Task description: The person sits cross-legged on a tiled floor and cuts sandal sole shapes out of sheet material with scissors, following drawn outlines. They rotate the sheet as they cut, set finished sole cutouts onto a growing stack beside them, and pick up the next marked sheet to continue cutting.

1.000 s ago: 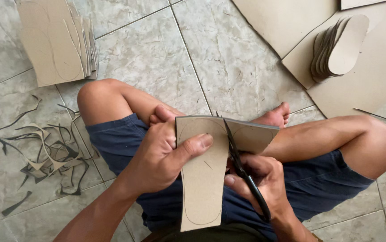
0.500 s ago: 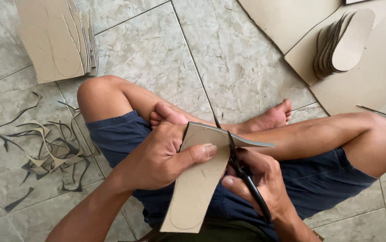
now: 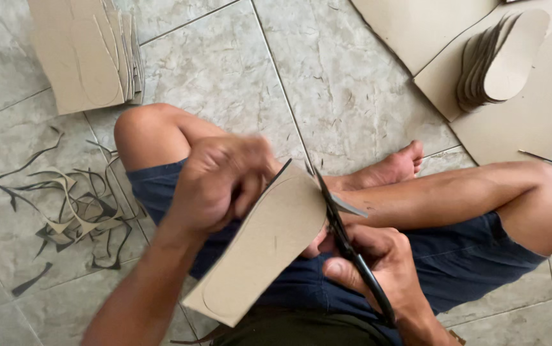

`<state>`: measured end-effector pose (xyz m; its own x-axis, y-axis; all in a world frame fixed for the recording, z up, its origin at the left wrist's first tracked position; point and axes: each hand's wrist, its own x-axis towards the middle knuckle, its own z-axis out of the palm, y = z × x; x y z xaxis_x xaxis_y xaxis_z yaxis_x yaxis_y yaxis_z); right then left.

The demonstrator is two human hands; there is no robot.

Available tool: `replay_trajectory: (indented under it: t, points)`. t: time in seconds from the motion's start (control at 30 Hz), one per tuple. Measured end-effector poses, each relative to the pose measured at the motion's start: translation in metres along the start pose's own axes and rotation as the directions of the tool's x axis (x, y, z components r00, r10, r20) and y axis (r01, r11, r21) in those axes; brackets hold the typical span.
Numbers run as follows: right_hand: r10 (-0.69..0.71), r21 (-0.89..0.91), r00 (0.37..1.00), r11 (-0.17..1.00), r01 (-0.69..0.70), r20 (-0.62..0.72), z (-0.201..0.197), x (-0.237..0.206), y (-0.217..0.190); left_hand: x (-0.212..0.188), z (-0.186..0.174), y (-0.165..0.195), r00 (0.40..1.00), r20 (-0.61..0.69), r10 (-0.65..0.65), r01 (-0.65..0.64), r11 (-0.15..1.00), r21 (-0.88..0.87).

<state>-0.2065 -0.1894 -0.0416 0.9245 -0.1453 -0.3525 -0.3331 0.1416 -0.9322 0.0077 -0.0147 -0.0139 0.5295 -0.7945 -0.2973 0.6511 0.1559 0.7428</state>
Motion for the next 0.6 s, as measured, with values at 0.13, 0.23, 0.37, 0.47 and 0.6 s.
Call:
replay_trajectory:
  t: [0.13,0.23,0.37,0.47,0.6]
  points:
    - [0.048,0.032,0.994,0.998,-0.045,-0.100,-0.002,0.002,0.006,-0.009,0.022,-0.041,0.947,0.115,0.301,-0.314,0.783,0.538]
    - [0.082,0.069,0.989,0.995,-0.074,-0.123,0.005,0.002,0.008,-0.023,0.048,-0.070,0.890,0.003,0.456,-0.343,0.665,0.664]
    - [-0.031,-0.102,0.989,0.995,0.016,-0.145,0.012,0.008,0.005,-0.030,0.064,-0.080,0.785,-0.341,0.517,-0.269,0.781,0.564]
    - [-0.072,-0.054,0.988,0.996,0.065,-0.138,0.013,0.013,0.000,-0.036,0.068,-0.075,0.881,-0.372,0.292,-0.125,0.902,0.413]
    - [-0.167,0.159,0.978,0.969,0.187,-0.127,0.019,0.012,0.001,-0.043,0.068,-0.072,0.889,-0.205,0.410,-0.254,0.812,0.525]
